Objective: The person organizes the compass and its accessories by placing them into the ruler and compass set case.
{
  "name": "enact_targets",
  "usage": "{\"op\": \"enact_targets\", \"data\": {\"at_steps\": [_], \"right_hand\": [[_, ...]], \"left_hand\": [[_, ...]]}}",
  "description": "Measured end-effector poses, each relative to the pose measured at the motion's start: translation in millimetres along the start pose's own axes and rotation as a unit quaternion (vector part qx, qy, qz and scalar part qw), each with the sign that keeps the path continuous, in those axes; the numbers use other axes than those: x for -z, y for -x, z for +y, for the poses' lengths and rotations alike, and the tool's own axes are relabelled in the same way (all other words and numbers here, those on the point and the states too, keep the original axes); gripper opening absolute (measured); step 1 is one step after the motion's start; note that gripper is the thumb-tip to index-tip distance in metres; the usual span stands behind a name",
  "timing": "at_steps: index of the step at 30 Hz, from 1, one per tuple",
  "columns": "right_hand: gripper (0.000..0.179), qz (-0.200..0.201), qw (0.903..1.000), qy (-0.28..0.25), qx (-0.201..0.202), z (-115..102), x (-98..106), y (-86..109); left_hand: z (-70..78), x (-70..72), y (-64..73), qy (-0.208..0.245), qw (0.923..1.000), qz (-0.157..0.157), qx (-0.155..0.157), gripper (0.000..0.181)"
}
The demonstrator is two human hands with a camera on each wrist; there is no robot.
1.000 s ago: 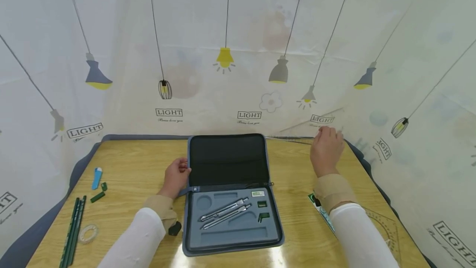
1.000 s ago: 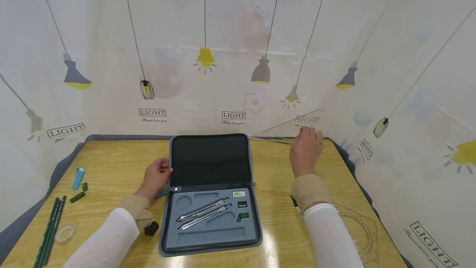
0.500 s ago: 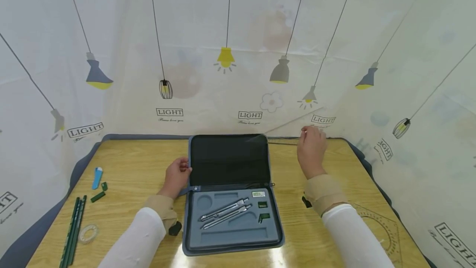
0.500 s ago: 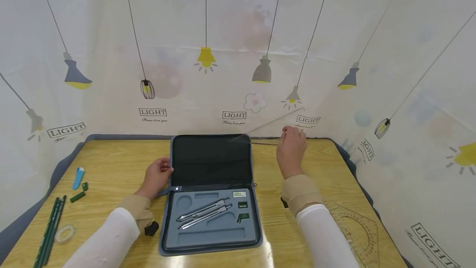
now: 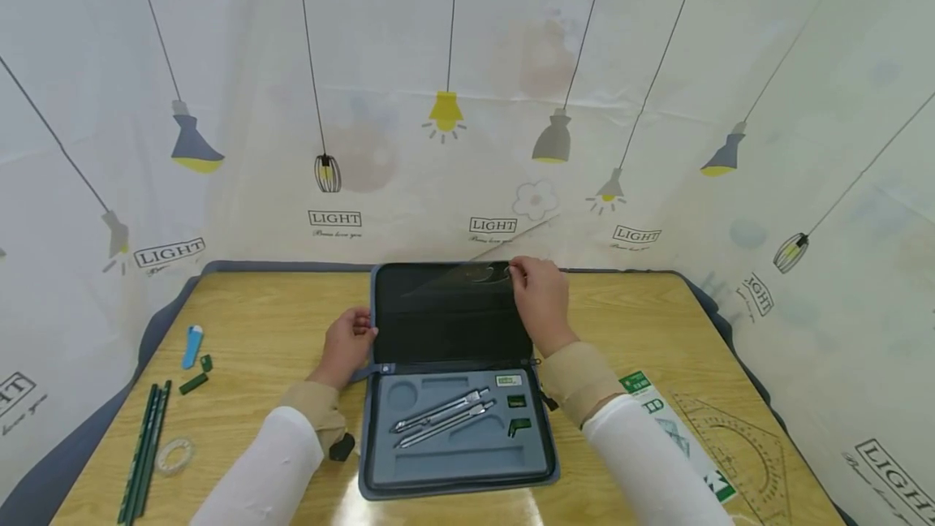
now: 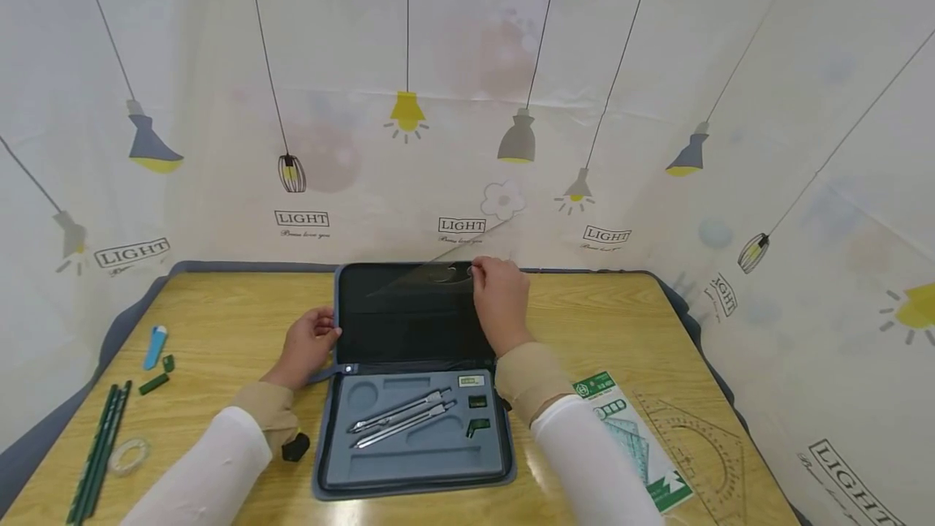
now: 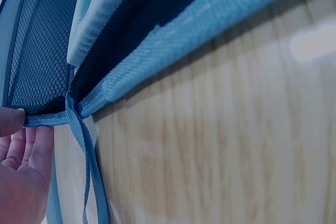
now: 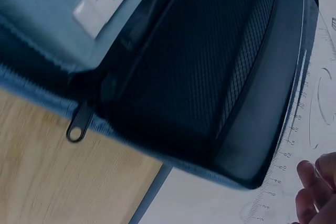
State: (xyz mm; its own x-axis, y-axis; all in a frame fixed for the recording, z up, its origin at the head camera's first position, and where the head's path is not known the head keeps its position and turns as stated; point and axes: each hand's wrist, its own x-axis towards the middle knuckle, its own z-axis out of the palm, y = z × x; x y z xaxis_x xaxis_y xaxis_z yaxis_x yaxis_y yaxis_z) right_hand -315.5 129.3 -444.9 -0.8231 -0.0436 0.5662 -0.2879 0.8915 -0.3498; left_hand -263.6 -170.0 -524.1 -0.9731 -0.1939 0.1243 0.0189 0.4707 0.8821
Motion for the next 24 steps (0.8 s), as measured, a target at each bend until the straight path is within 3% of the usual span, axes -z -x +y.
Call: {"op": "enact_targets", "data": {"at_steps": [14,24], "right_hand": [[0.013,-0.010,0.9985,0.009,0.052,-26,-14,5.5],[0.011,0.032,0.9941,0.023,0.101,-27,-15,2.2]], "left_hand": [[-1.5,3.2,0.4,0.013,0.9998,-0.014,-0.010,0.030],[-0.4,4.7,2.6,0.030,0.9994,-0.010,-0.013,0.029]]}}
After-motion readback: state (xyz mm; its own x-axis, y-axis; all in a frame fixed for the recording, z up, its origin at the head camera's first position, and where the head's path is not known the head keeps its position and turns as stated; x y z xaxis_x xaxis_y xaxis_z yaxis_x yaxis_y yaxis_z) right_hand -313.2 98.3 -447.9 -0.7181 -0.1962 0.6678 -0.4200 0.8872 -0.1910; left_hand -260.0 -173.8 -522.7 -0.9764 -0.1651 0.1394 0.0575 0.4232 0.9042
